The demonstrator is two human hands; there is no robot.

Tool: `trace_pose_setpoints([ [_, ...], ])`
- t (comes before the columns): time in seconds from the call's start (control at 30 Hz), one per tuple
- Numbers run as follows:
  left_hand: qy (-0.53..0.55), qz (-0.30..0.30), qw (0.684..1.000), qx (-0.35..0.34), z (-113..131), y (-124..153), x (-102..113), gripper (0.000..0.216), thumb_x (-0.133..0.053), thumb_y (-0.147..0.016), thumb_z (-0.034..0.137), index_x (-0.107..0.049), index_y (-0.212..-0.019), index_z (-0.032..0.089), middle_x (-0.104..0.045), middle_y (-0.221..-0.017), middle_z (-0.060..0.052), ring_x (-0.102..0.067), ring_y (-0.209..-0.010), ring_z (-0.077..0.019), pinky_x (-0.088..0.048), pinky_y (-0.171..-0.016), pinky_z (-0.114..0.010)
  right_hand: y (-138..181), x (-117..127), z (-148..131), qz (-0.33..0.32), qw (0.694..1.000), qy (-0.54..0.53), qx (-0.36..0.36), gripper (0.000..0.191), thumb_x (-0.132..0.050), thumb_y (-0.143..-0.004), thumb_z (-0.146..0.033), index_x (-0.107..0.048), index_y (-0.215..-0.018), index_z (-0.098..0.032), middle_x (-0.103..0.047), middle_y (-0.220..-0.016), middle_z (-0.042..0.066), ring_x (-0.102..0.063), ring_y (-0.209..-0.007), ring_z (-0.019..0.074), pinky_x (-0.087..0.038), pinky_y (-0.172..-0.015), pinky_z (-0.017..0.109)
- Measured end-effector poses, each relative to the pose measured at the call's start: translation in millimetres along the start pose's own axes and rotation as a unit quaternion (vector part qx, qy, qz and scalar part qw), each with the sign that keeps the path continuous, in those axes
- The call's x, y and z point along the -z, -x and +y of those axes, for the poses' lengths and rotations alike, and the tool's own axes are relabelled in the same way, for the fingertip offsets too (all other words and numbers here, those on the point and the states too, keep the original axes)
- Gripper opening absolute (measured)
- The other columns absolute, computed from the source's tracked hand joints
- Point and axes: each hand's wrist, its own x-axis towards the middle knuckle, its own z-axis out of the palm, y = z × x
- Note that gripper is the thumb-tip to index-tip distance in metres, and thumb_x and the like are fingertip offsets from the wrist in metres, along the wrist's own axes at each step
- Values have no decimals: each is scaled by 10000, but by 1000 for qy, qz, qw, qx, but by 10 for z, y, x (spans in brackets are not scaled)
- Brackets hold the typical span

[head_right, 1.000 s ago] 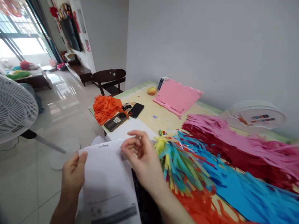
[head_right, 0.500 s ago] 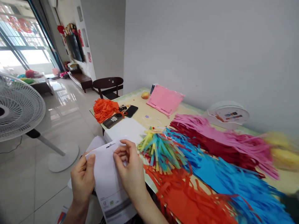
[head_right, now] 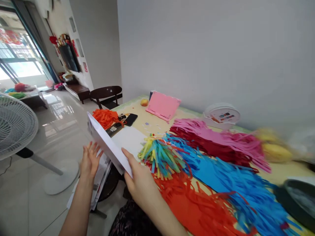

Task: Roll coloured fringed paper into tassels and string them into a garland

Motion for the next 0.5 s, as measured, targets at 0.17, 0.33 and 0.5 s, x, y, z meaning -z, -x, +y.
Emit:
trace_pose_setpoints([
  [0.17, -89, 10, 992, -87, -261, -5, 83, 382, -498, -903, 457, -517, -1246, 290, -467, -1427, -94, -513, -1256, -218, -458, -977, -361, -675, 59, 180, 14, 970, 232, 72, 504, -567, -871, -217, -498, -1368, -167, -539, -1364, 159, -459, -1281, 312, -385, -1058, 484],
  [0.33, -407, -133, 852, -301, -516, 91, 135, 415, -547, -878, 394, -536, -1263, 240, -482, -1411, -111, -403, -1335, -272, -294, -1120, -457, -801, 415, 1083, 91, 913, 376, -133, 526, -593, -883, -318, -498, -1373, -151, -345, -1488, 247, -296, -1359, 444, -284, -1008, 677],
  [0.5, -660, -288, 602, -345, -773, 238, 4, 402, -541, -847, 208, -595, -1245, 213, -434, -1465, -138, -271, -1394, -388, -207, -1084, -660, -568, 251, 1469, 41, 915, 376, -140, 453, -577, -810, -50, -593, -1259, -111, -480, -1395, 252, -572, -1141, 366, -498, -873, 512],
])
